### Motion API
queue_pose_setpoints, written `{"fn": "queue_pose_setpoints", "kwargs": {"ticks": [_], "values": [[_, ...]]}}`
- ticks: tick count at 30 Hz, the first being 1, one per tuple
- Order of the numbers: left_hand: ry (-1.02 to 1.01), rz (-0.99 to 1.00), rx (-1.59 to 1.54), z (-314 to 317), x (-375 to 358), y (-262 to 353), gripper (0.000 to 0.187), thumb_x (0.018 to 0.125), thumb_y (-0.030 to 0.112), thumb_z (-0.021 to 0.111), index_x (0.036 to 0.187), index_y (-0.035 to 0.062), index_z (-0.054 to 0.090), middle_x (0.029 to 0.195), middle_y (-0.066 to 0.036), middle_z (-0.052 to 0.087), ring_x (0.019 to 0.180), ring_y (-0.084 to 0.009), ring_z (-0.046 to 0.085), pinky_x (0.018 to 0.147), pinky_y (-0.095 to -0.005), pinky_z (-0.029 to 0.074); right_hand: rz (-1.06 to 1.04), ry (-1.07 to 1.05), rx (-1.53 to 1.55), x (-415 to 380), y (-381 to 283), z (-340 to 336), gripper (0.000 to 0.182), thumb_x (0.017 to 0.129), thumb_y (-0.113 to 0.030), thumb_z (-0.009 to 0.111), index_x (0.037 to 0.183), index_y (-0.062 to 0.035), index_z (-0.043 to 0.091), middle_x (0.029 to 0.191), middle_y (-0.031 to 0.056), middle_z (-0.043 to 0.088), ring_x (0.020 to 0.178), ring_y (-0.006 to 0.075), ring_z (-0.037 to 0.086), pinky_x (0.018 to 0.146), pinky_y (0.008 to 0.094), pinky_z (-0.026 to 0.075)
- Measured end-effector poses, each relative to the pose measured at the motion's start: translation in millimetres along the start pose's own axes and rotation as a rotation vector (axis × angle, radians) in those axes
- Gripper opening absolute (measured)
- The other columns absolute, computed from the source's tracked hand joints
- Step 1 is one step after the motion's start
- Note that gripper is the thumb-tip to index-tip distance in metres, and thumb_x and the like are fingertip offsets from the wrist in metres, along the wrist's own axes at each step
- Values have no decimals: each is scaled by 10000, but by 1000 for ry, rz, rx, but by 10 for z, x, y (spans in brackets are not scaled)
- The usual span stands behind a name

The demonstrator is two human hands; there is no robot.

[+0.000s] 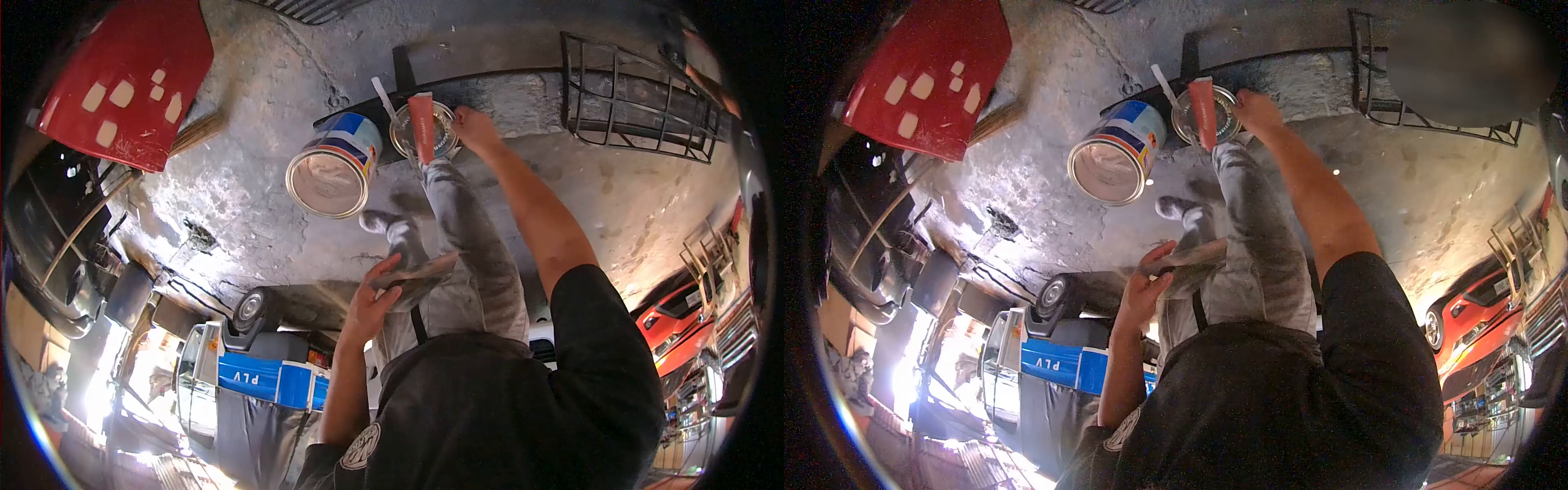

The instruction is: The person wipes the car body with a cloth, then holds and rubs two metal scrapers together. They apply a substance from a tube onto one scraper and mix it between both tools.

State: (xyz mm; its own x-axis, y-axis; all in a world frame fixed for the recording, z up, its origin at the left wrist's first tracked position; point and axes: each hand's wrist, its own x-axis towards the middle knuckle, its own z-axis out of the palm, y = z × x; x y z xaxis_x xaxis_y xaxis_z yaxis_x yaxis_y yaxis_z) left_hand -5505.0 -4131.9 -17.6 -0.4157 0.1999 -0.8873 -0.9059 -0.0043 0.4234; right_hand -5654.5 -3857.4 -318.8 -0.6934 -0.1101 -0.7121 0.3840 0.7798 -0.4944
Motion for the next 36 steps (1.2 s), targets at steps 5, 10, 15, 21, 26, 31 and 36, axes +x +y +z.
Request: {"fn": "queue_pose_setpoints", "kwargs": {"ticks": [5,10,15,21,26,31,36], "values": [[29,2,-38,52,11,71,510,950,74,590,1436,0,453,1376,-80,539,1213,-134,507,1055,-284,364,-6,70,-5,106,23,237,304,910,-305,578,1044,-34,605,954,233,676,937,447,647,793,527,519],[171,-328,98,-155,-56,-232,354,976,143,597,1298,-4,584,1134,-33,649,1027,-103,570,923,-268,436,115,176,49,-59,-16,198,326,915,-313,595,1085,-35,595,1030,227,672,992,440,637,826,525,512],[258,-107,-302,-252,-123,-213,350,995,192,556,1293,8,562,1245,-91,628,1139,-202,598,1004,-356,452,140,195,92,-671,72,199,338,931,-324,597,1126,-48,595,1058,206,677,1010,415,640,838,499,506],[68,220,-513,-582,-385,-109,379,1020,204,514,1328,-17,513,1296,-114,608,1191,-233,585,1052,-379,437,85,247,324,-2154,-81,579,469,925,-376,629,1239,-30,589,1109,190,661,1012,357,651,846,454,506],[-88,295,-491,-1101,-672,-205,407,1029,253,516,1289,-59,534,1278,-127,618,1192,-236,584,1046,-389,436,293,347,136,-3511,-243,1325,479,928,-377,612,1266,-38,621,1268,227,605,1141,383,596,950,469,470],[-177,294,-456,-1586,-1141,-172,323,1000,232,584,1183,-34,582,1191,-96,649,1111,-186,605,979,-336,462,167,231,-75,-4512,-1060,1700,383,917,-349,644,1131,-37,701,1239,202,636,1178,379,584,971,423,467],[-278,303,-315,-1819,-1489,-22,308,990,245,607,1137,-25,585,1139,-112,659,1040,-188,638,899,-345,516,-126,322,917,-4744,-2403,1123,482,938,-394,653,1221,-4,644,1263,112,626,1191,229,563,989,340,435]]}}
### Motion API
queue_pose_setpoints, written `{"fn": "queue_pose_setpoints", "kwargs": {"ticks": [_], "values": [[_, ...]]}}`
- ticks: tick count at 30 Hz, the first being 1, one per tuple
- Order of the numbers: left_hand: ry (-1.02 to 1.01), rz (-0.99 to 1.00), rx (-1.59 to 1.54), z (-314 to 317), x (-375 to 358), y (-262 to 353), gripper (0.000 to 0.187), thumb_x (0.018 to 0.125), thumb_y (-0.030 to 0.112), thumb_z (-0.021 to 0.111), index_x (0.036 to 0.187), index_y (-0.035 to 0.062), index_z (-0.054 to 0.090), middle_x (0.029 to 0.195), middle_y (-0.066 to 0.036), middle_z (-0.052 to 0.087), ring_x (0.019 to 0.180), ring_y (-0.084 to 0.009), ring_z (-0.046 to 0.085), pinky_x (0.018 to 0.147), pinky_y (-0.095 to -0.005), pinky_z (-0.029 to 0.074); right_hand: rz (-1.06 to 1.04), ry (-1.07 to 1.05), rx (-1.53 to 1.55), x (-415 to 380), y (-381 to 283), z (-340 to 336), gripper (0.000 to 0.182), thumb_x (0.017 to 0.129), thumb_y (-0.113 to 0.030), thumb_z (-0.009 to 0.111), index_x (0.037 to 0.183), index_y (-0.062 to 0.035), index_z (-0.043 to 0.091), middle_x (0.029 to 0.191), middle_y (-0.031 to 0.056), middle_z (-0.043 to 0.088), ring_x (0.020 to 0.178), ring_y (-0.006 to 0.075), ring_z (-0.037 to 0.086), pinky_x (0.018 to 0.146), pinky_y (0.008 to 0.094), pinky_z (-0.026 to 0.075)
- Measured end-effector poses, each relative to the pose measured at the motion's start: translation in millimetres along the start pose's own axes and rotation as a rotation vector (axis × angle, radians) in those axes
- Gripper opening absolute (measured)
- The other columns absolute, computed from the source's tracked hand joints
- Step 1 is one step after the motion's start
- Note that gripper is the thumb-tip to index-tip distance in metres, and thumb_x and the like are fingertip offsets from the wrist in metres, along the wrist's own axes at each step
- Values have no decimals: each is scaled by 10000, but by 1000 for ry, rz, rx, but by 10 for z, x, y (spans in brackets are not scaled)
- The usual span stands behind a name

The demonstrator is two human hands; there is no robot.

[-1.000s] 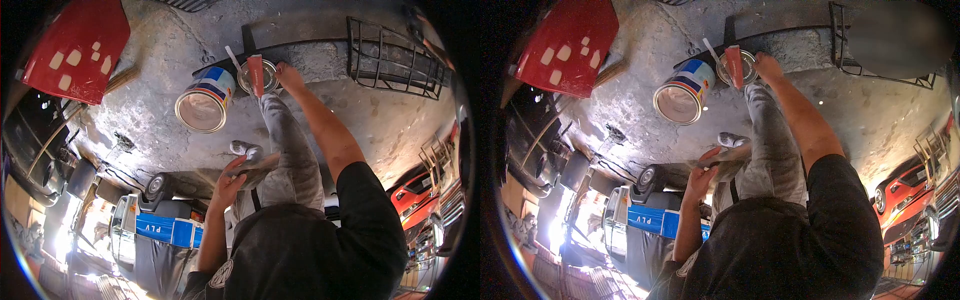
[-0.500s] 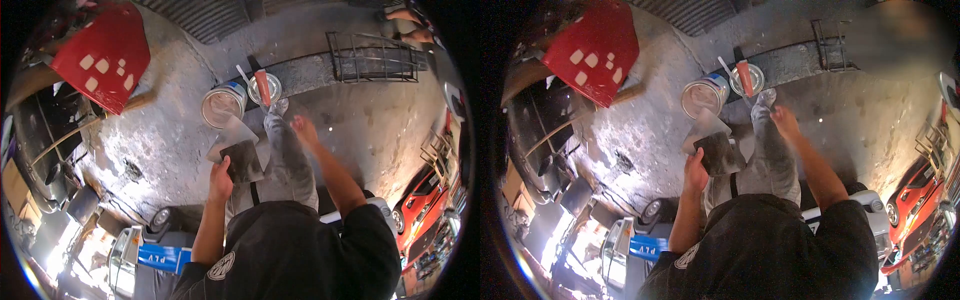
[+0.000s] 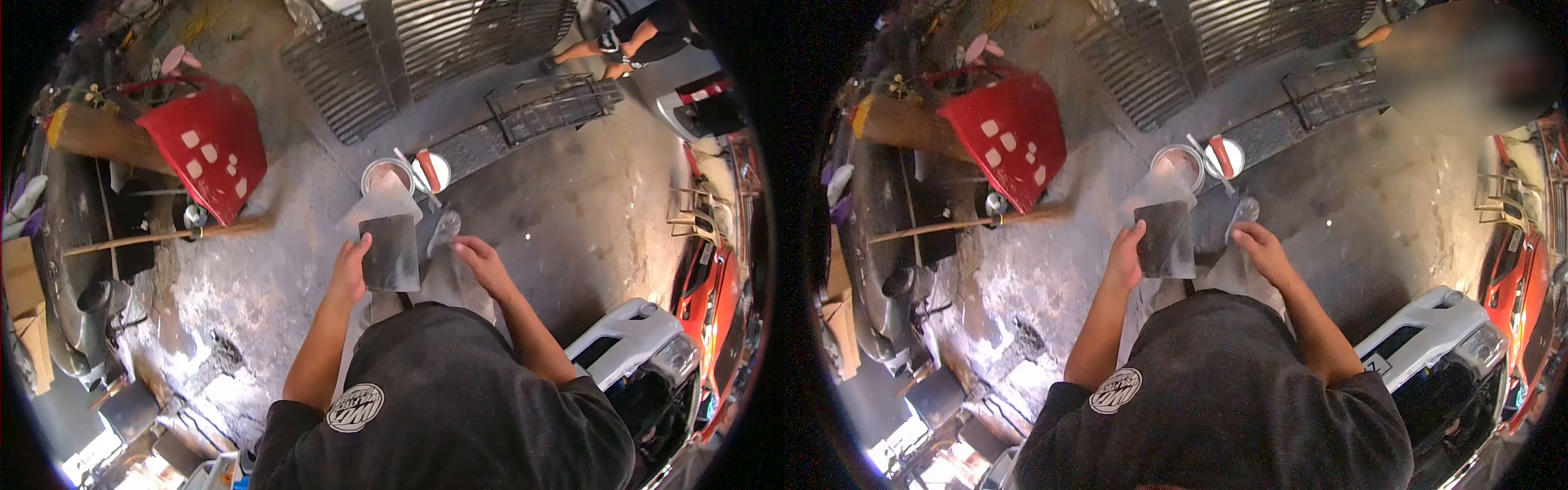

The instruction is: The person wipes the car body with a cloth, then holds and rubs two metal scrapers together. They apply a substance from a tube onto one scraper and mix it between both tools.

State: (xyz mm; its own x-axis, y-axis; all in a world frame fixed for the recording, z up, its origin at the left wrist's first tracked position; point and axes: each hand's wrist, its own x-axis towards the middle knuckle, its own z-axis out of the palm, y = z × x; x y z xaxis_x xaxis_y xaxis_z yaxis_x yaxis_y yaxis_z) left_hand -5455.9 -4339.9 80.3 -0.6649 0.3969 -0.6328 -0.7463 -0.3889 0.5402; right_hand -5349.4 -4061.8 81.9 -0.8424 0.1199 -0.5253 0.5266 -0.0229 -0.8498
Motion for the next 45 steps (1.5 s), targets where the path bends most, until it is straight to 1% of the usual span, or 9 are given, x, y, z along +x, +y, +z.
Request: {"fn": "queue_pose_setpoints", "kwargs": {"ticks": [7,11,17,19,22,30,35,39,45], "values": [[-86,134,135,361,-529,241,399,1006,272,571,1238,-53,562,1183,-134,649,1048,-218,648,913,-372,523,-52,-190,423,-46,-867,702,461,989,-386,579,1317,-61,577,1234,31,625,1157,152,547,989,357,420],[-263,-1,114,174,-558,175,433,1018,302,538,1293,-32,547,1248,-120,635,1096,-228,639,951,-398,505,-155,-78,597,-136,-1059,856,295,964,-381,600,1100,-128,663,1008,-34,652,921,100,583,781,313,455],[-204,19,-54,-157,-640,84,451,1038,352,490,1310,0,561,1264,-104,637,1137,-238,621,1002,-405,474,-232,216,689,-155,-1078,441,309,1012,-377,499,1146,-130,627,994,17,671,848,137,643,673,300,503],[-191,88,-125,-274,-762,161,456,1040,372,480,1323,22,556,1277,-89,632,1158,-243,607,1022,-417,458,-330,144,914,-190,-1124,239,414,1027,-392,447,1234,-53,564,1165,95,670,1049,248,667,891,434,550],[-143,187,-193,-703,-828,186,434,1030,338,507,1350,45,531,1295,-91,616,1167,-238,596,1020,-419,458,-298,110,1136,-526,-1334,87,459,1029,-317,462,1376,-17,473,1329,139,606,1205,285,608,1018,463,503],[82,383,-166,-1070,-1046,74,432,950,116,615,1364,61,506,1250,-88,611,1149,-242,592,984,-404,474,155,-71,741,-160,-365,609,522,946,-95,532,1447,-149,396,1346,52,534,1215,278,557,952,511,498],[271,414,-224,-1118,-1043,5,366,938,109,623,1285,26,544,1193,-89,637,1108,-250,614,953,-434,495,118,-36,615,149,-506,624,421,931,-129,590,1325,-92,447,1200,94,613,1032,254,636,797,457,558],[419,331,-319,-1202,-1034,37,366,944,146,619,1287,30,564,1186,-84,649,1080,-236,629,950,-390,496,207,81,146,940,-323,444,416,920,-159,623,1301,-84,475,1135,96,628,969,235,655,633,386,590],[526,220,-309,-1356,-1110,272,387,936,164,614,1273,-18,560,1197,-119,653,1094,-270,636,957,-419,504,157,150,-238,2023,-24,592,425,890,-151,621,1292,-60,521,1039,131,681,898,281,690,598,392,590]]}}
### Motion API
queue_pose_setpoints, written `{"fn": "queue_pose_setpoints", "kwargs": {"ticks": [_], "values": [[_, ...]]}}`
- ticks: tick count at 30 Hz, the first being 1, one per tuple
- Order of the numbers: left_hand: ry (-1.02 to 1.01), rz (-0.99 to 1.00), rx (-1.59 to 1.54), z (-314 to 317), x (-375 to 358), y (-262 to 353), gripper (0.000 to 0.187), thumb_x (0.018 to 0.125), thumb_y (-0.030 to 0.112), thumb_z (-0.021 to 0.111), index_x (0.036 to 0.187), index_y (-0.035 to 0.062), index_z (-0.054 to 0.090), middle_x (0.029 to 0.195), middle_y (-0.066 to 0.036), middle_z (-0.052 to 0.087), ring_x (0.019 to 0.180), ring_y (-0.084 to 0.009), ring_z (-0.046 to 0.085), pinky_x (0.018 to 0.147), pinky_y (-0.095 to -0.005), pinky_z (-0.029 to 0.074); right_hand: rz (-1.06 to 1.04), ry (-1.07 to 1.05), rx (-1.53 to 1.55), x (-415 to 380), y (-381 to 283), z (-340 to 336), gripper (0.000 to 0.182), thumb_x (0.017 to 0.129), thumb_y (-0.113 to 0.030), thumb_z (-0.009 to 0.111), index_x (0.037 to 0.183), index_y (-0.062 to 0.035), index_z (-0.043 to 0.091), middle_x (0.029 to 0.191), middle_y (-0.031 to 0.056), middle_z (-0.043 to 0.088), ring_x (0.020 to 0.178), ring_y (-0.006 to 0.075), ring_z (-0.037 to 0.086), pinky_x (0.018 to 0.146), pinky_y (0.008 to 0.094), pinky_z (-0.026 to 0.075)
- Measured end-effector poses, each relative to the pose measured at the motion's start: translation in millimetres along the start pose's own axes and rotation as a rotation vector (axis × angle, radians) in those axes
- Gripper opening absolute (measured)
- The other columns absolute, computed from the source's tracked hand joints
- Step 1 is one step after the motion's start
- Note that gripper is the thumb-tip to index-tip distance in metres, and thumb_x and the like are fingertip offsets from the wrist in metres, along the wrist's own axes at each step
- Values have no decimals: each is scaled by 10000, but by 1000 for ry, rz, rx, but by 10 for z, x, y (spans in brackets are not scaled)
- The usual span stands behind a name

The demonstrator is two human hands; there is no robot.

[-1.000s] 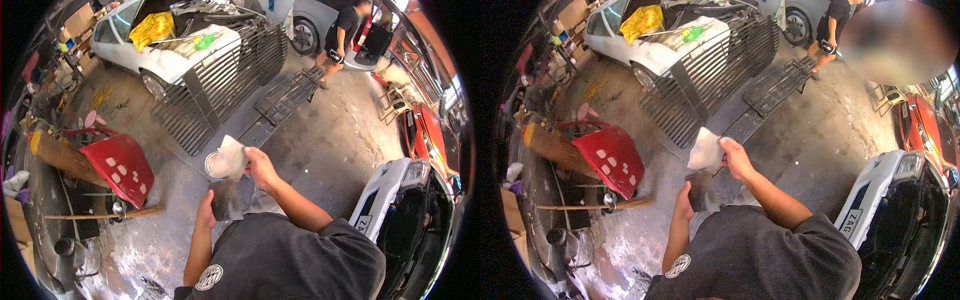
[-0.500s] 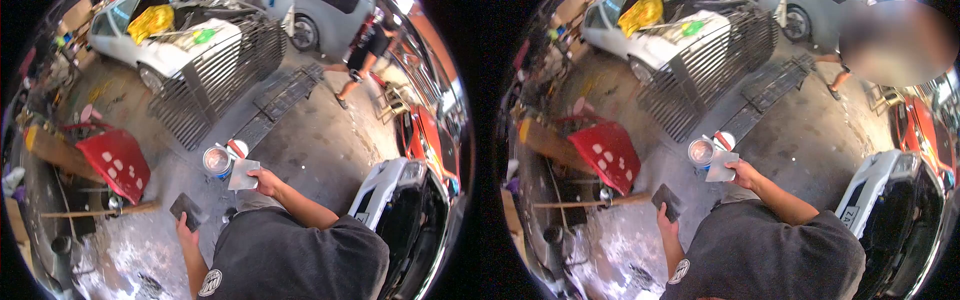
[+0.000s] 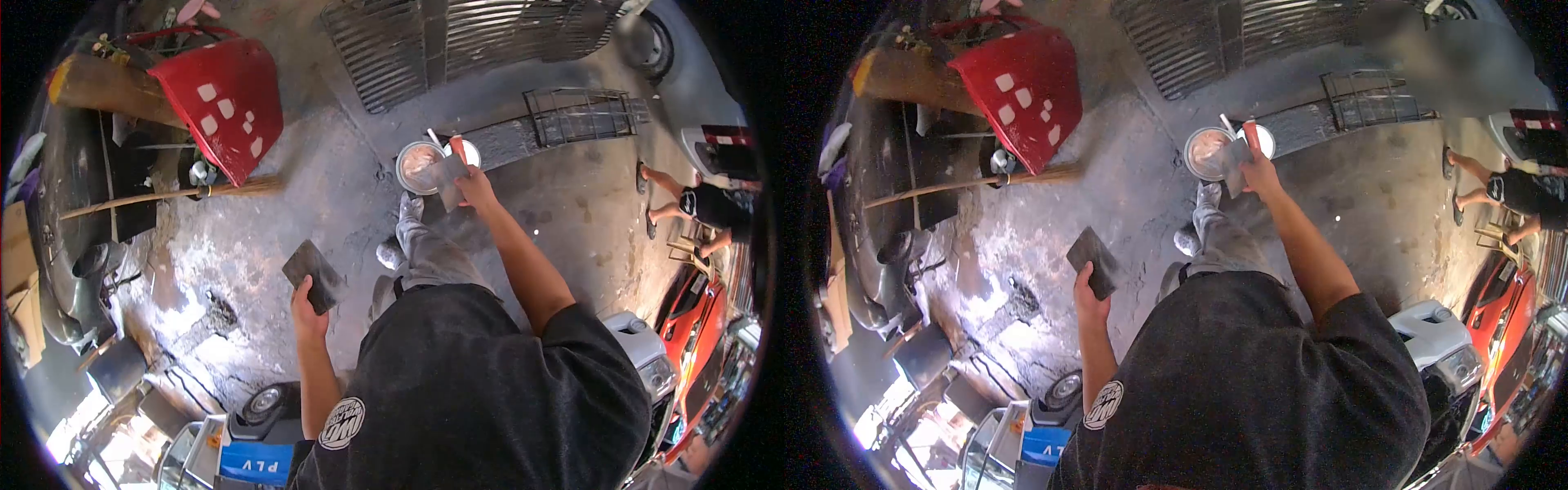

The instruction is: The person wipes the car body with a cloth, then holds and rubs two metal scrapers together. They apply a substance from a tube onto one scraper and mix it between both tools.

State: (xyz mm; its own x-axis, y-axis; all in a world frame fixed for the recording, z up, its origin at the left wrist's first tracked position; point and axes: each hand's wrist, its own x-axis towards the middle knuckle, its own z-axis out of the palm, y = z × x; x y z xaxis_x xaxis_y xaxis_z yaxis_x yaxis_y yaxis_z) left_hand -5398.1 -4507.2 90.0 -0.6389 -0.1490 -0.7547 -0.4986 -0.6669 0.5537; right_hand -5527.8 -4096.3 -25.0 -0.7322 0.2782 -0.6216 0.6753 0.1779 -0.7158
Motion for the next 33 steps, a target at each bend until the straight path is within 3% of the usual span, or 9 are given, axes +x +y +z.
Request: {"fn": "queue_pose_setpoints", "kwargs": {"ticks": [3,6,10,11,15,18,21,27,33], "values": [[-94,-210,-60,-254,91,-87,383,921,166,632,1250,-22,573,1225,-123,647,1109,-286,631,949,-447,510,-238,-42,-653,573,78,202,469,866,-130,597,1323,-52,524,991,210,703,934,355,694,705,466,579],[-17,-395,-61,-906,263,-668,362,912,193,648,1202,-21,609,1203,-115,663,1112,-259,635,962,-422,505,-498,-37,-787,796,86,432,480,857,-137,575,1331,-68,536,980,259,691,970,401,673,835,503,530],[169,-651,3,-1200,141,-1220,280,901,214,671,1091,8,659,1086,-84,697,1018,-227,665,941,-394,514,-324,-162,-970,1199,241,635,480,880,-180,570,1349,-89,515,1023,239,695,966,403,673,875,511,518],[199,-716,16,-1159,90,-1222,263,898,219,679,1064,16,668,1055,-77,702,986,-222,673,932,-390,518,-330,-197,-1065,1156,161,632,395,955,-133,402,1317,-47,536,1068,232,697,993,385,689,839,494,554],[365,-596,63,-1166,63,-1058,242,884,218,706,1067,65,670,1027,-41,698,955,-211,663,912,-373,496,-369,-197,-1055,1171,65,632,386,963,-136,399,1301,-7,533,1005,218,714,923,389,708,799,495,570],[391,-409,-48,-1159,116,-992,265,872,235,721,1092,96,671,1062,-14,694,1001,-194,645,930,-374,462,-303,-249,-1098,1262,95,641,532,886,-153,544,1403,-80,444,1013,231,697,926,397,681,843,513,533],[543,-354,-10,-1062,148,-864,282,864,227,722,1118,116,669,1122,-1,688,1071,-187,633,968,-382,442,-321,-247,-1108,1367,214,669,505,898,-137,511,1392,-53,450,1017,235,697,923,397,686,846,511,535],[371,-313,-62,-914,167,-689,282,888,186,686,1138,59,650,1134,-40,683,1047,-208,651,928,-389,492,-228,-234,-1070,1380,174,781,409,918,-137,456,1297,-5,534,1037,269,684,974,412,677,856,516,533],[404,-263,30,-647,196,-463,272,906,179,672,1130,28,644,1127,-64,680,1001,-232,669,910,-393,518,-164,-207,-959,1394,242,937,367,909,-150,477,1213,27,582,1064,315,660,986,450,659,898,539,510]]}}
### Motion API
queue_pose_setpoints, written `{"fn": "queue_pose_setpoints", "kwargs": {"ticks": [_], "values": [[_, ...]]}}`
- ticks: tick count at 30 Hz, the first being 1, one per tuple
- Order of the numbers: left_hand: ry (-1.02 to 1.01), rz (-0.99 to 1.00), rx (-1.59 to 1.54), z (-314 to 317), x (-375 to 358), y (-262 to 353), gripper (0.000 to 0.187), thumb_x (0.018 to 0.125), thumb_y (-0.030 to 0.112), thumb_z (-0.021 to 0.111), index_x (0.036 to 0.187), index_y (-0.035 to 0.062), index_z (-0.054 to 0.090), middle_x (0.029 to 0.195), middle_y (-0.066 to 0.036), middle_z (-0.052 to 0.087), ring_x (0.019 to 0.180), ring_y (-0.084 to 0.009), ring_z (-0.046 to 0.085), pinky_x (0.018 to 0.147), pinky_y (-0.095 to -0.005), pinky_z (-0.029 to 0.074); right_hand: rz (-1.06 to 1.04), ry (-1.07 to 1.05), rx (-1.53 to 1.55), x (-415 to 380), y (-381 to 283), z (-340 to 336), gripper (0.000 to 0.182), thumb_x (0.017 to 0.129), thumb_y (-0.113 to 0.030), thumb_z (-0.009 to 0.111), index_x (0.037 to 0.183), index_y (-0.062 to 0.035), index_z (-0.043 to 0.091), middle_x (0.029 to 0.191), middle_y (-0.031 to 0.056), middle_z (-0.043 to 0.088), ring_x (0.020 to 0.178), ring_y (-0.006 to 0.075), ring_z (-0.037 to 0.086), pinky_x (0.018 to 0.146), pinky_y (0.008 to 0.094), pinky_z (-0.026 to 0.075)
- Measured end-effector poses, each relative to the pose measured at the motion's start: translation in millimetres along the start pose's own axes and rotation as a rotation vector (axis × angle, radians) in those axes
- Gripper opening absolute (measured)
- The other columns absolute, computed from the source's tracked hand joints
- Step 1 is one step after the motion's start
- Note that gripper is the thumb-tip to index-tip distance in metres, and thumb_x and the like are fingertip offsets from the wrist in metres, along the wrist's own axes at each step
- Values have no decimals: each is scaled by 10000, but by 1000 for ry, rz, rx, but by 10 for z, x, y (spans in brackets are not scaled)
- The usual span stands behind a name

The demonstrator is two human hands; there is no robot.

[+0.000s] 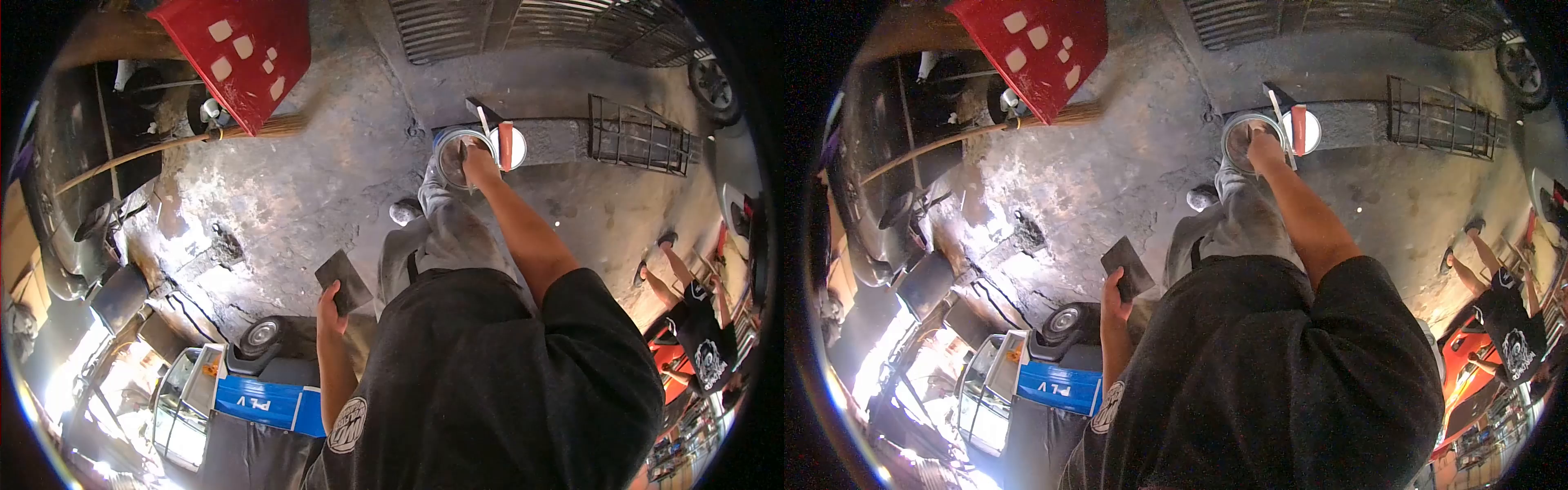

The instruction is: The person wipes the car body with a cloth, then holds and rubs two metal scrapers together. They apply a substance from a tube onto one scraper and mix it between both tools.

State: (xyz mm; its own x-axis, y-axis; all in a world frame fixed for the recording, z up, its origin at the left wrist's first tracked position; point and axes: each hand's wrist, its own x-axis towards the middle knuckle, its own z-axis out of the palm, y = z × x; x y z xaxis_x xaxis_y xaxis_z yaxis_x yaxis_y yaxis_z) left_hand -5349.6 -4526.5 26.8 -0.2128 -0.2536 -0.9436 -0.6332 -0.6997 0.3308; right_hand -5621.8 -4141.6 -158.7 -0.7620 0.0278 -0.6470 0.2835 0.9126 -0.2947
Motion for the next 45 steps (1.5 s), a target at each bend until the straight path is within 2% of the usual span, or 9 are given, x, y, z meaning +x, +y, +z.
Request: {"fn": "queue_pose_setpoints", "kwargs": {"ticks": [5,10,18,30,33,36,41,42,45], "values": [[-64,105,152,478,-123,266,314,909,170,655,1181,23,600,1083,-69,678,984,-238,673,900,-385,522,-29,128,343,-16,303,94,415,869,-186,545,1224,25,575,1016,297,671,884,412,696,720,486,575],[-340,293,343,1073,318,312,381,931,189,642,1258,9,563,1150,-89,664,1029,-228,647,912,-365,501,159,59,644,-927,-36,-824,418,862,-175,585,1228,26,586,875,212,693,629,276,689,573,406,549],[-452,653,1021,2534,852,72,502,969,391,553,1255,-21,581,1184,-179,663,1104,-300,619,966,-399,452,-38,308,498,-2083,-129,-1562,344,857,-187,604,1139,6,629,903,229,678,877,314,701,763,396,516],[-1076,567,588,3138,-1099,523,616,1019,478,454,1324,-50,541,1259,-156,620,1229,-258,543,1044,-324,374,-213,595,-103,-4087,-1183,-2501,337,869,-132,592,1197,-54,586,878,225,670,805,408,652,693,469,515],[-1145,743,577,3097,-1188,604,527,1022,394,488,1291,-58,523,1177,-159,636,1051,-263,642,903,-351,503,-278,664,-263,-4354,-1365,-2610,317,870,-124,612,1184,-88,588,848,187,672,783,379,657,677,471,525],[-1263,612,511,2949,-1500,764,404,1011,289,523,1231,-48,495,1063,-156,641,771,-260,687,590,-386,567,-322,725,-377,-4630,-1492,-2710,319,857,-107,632,1174,-103,593,817,144,672,760,347,666,657,456,527],[-1284,494,292,2834,-1809,839,307,1002,229,534,1192,2,451,972,-166,635,627,-288,674,407,-403,524,-358,779,-428,-4934,-1510,-2771,311,799,-45,657,1094,-90,569,929,114,668,827,315,667,676,444,534],[-1294,454,229,2806,-1889,842,306,1002,230,537,1192,7,448,968,-169,635,618,-295,671,408,-408,526,-352,785,-423,-4957,-1488,-2762,306,785,-29,661,1068,-80,556,993,114,666,878,315,666,704,443,539],[-1317,248,138,2605,-2104,941,430,982,210,604,1351,53,447,1245,-96,577,1123,-238,601,927,-420,522,-384,864,-347,-4940,-1375,-2622,321,736,26,664,1010,-57,519,1178,137,627,1039,349,631,809,441,541]]}}
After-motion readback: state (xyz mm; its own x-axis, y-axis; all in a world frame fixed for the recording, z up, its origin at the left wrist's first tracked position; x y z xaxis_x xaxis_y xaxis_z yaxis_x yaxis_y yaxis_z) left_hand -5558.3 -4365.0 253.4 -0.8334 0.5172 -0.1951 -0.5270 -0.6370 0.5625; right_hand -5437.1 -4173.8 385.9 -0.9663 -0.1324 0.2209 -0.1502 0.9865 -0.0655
